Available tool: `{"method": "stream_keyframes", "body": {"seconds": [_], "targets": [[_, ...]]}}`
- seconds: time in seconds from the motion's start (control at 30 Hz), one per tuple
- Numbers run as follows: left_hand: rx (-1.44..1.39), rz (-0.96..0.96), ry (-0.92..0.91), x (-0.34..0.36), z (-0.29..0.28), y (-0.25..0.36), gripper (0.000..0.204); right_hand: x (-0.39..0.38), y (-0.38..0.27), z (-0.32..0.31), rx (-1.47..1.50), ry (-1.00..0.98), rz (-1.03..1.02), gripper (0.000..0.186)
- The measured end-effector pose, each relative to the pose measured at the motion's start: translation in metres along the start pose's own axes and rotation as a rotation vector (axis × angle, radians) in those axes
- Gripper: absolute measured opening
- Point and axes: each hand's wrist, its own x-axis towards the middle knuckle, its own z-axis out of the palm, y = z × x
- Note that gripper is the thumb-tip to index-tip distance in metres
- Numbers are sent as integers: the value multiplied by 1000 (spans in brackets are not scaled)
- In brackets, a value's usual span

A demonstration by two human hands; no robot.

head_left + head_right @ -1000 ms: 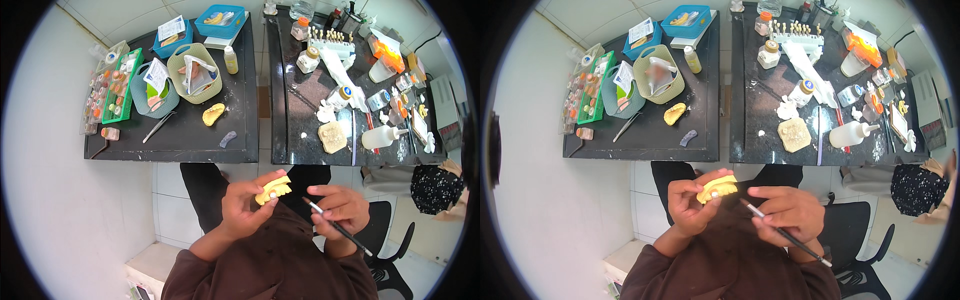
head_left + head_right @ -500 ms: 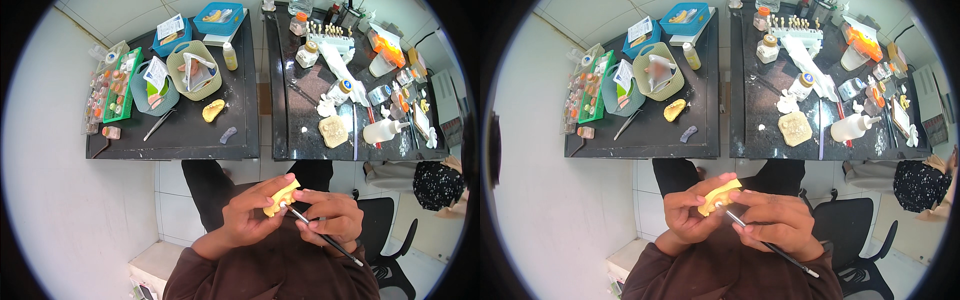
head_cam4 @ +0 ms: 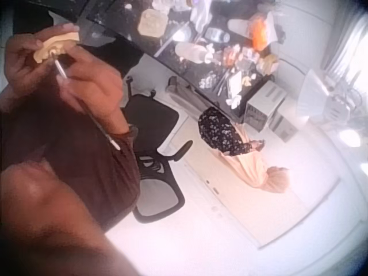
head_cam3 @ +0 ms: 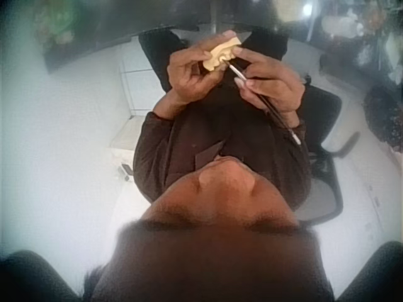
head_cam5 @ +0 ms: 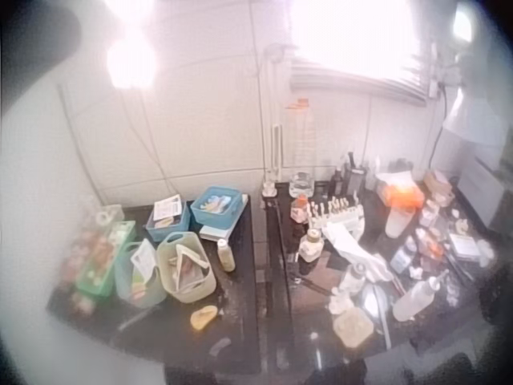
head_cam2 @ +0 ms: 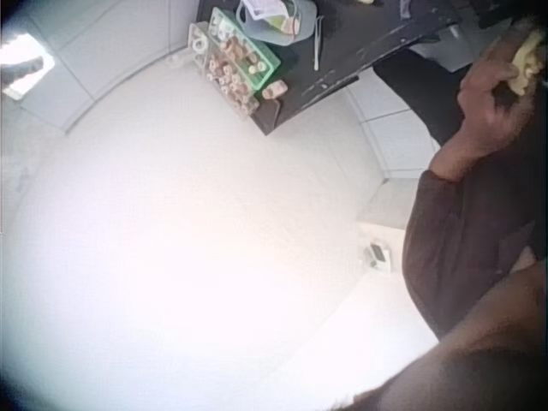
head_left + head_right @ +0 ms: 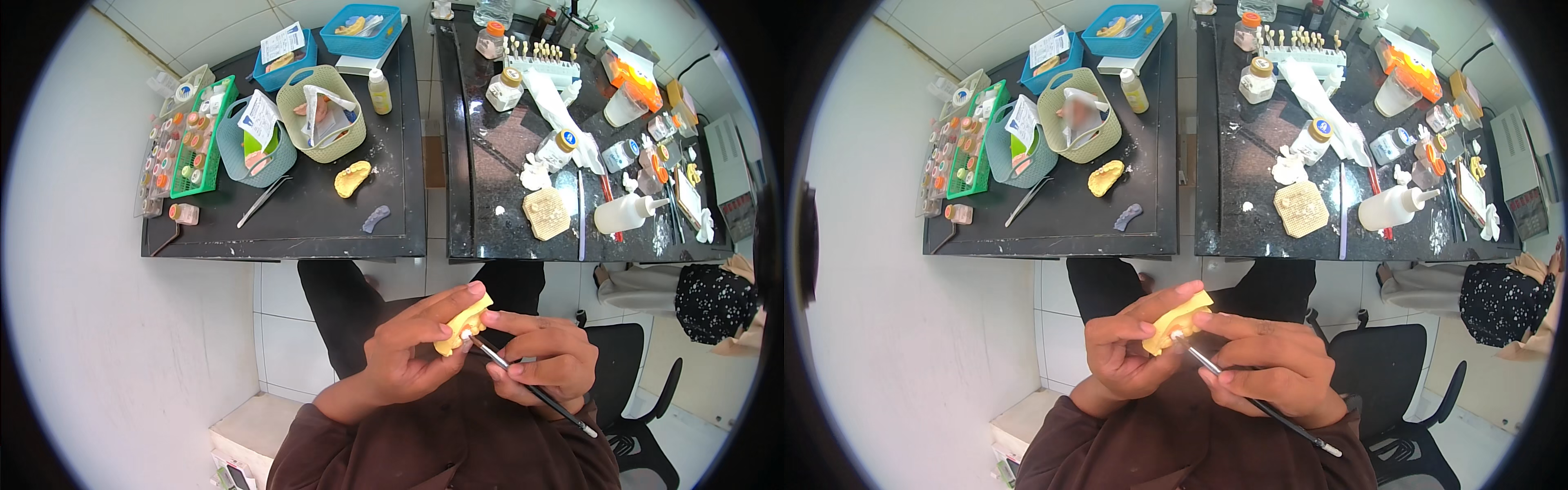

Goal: The person sits at a workbench and uses a fine brush to apply a white substance to a small dental mold and a yellow dental cast. They repeatedly dip the brush into a container and carefully paint the surfaces of the objects.

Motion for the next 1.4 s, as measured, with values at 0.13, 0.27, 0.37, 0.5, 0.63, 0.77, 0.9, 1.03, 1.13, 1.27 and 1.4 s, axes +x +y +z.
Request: {"method": "stream_keyframes", "body": {"seconds": [0.13,0.27,0.37,0.5,0.63,0.77,0.9,1.03,1.13,1.27,1.4], "targets": [[36,29,-1,3,0,2,42,0,-1,1,-18,-3,-23,33],[111,75,-8,3,-2,4,43,1,-3,4,-70,-18,-36,32],[116,80,-9,7,-3,2,42,3,-2,2,-64,-21,-16,33],[140,101,-20,7,-4,3,43,3,-4,4,-100,-29,-24,33],[161,123,-12,8,-4,2,43,3,-4,5,-93,-36,-24,33],[134,117,-5,7,-4,1,42,4,-6,4,-59,-27,-4,32],[89,99,-38,3,-5,2,43,1,-7,3,13,15,24,31],[70,130,-92,1,-8,0,46,1,-5,5,-36,-9,-28,32],[62,137,-90,1,-7,0,47,2,-6,3,-86,-53,-42,34],[70,142,-93,1,-6,0,47,3,-6,5,-87,-17,-61,31],[46,120,-84,-1,-4,1,46,4,-8,5,-68,-5,-54,30]]}}
